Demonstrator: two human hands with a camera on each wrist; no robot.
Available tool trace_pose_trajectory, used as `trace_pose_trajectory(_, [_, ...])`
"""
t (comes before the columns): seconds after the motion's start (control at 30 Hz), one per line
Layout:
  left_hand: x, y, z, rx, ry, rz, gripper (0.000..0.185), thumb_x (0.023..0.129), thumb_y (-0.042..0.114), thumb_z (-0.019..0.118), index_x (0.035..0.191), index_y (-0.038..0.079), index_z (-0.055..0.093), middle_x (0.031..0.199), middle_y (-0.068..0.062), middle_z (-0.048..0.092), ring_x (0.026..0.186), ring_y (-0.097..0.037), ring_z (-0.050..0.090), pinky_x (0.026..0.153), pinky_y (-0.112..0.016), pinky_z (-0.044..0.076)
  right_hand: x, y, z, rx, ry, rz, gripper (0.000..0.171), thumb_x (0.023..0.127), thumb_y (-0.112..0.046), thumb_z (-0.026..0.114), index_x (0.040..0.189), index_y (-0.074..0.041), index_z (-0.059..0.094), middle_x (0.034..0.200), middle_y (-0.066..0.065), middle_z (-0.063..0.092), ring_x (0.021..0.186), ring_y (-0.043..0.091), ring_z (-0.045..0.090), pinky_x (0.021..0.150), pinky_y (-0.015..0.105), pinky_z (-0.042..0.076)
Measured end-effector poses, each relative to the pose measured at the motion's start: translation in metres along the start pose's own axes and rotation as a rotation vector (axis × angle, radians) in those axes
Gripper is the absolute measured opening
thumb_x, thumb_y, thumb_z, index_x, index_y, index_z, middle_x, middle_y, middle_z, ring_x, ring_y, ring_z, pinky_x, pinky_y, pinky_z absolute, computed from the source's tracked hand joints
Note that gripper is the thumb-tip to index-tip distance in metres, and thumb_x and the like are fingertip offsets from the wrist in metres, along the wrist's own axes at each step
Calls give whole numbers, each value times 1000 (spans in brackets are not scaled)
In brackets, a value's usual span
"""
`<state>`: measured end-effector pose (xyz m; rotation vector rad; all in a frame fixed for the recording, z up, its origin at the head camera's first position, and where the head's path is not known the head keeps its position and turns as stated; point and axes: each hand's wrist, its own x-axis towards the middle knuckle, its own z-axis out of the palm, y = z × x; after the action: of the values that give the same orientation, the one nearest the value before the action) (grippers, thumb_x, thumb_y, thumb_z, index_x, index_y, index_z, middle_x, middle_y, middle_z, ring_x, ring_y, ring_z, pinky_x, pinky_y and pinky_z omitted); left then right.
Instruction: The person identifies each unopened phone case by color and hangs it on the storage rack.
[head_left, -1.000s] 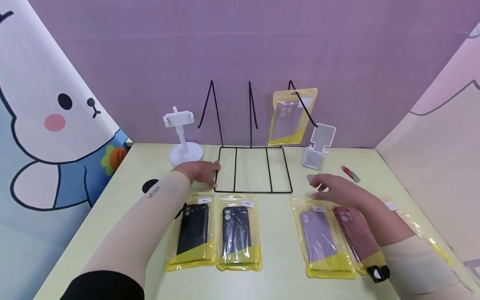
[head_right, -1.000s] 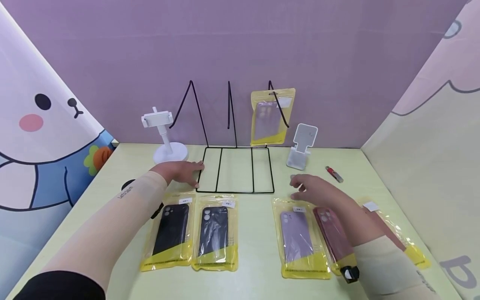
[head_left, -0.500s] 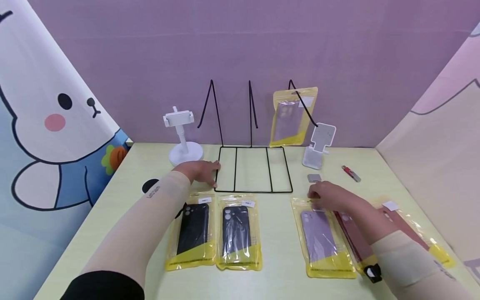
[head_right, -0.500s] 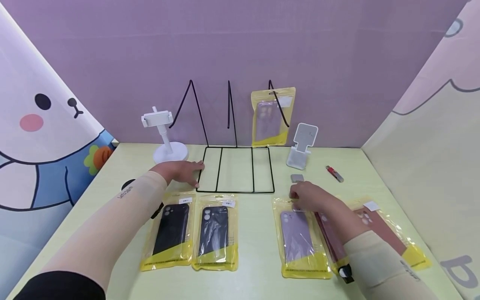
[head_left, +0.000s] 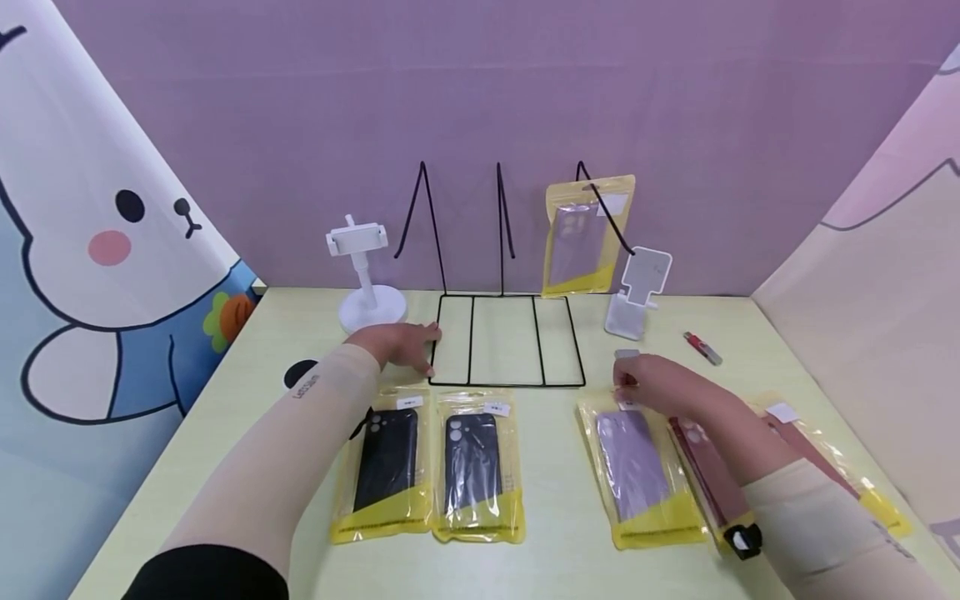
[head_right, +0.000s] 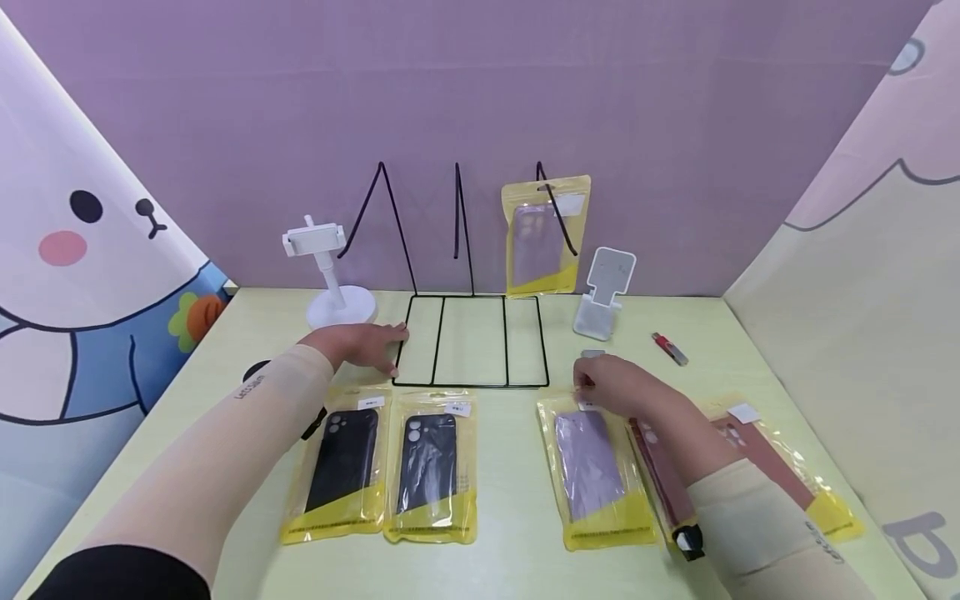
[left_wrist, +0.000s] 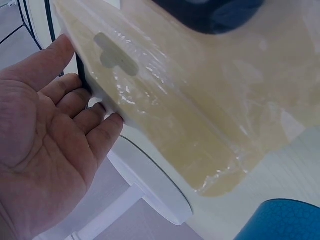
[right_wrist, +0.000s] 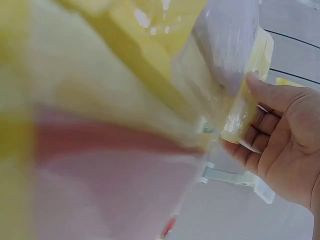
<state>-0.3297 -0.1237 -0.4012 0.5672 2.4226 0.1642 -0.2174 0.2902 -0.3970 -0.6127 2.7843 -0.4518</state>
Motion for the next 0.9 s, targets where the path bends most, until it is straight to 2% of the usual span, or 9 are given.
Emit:
trace_pose_trajectory(0.23, [-1, 0, 1, 0, -2, 1, 86, 93, 39, 66, 159, 18, 14, 166, -4, 0, 153, -28, 2, 123, -48, 12, -10, -24, -24, 57, 89, -52, 6, 94, -14, 65, 92, -16, 60, 79, -5, 60, 74, 12, 52, 66, 29, 46])
trace_pose_trajectory(0.5, [-2, -1, 2, 6, -1, 11, 85, 94, 38, 65, 159, 18, 15, 166, -5, 0, 153, -29, 2, 122, -49, 12, -29, -45, -52, 137, 140, -64, 6, 95, -14, 64, 100, -16, 65, 90, -6, 67, 85, 11, 62, 76, 32, 54])
trace_pose_trajectory(0.73, [1, -4, 4, 21, 5, 12, 85, 93, 40, 65, 159, 18, 15, 166, -5, 0, 153, -30, 2, 122, -50, 12, -44, -58, -69, 113, 169, -55, 7, 92, -13, 69, 94, -19, 65, 86, -6, 64, 80, 14, 57, 70, 27, 52])
trace_pose_trajectory(0.9, [1, -3, 3, 20, 7, 17, 85, 93, 39, 65, 159, 17, 15, 166, -5, 1, 153, -30, 2, 122, -50, 11, -51, -65, -76, 93, 231, -108, 8, 92, -13, 69, 94, -21, 66, 87, -8, 65, 80, 10, 59, 71, 25, 52])
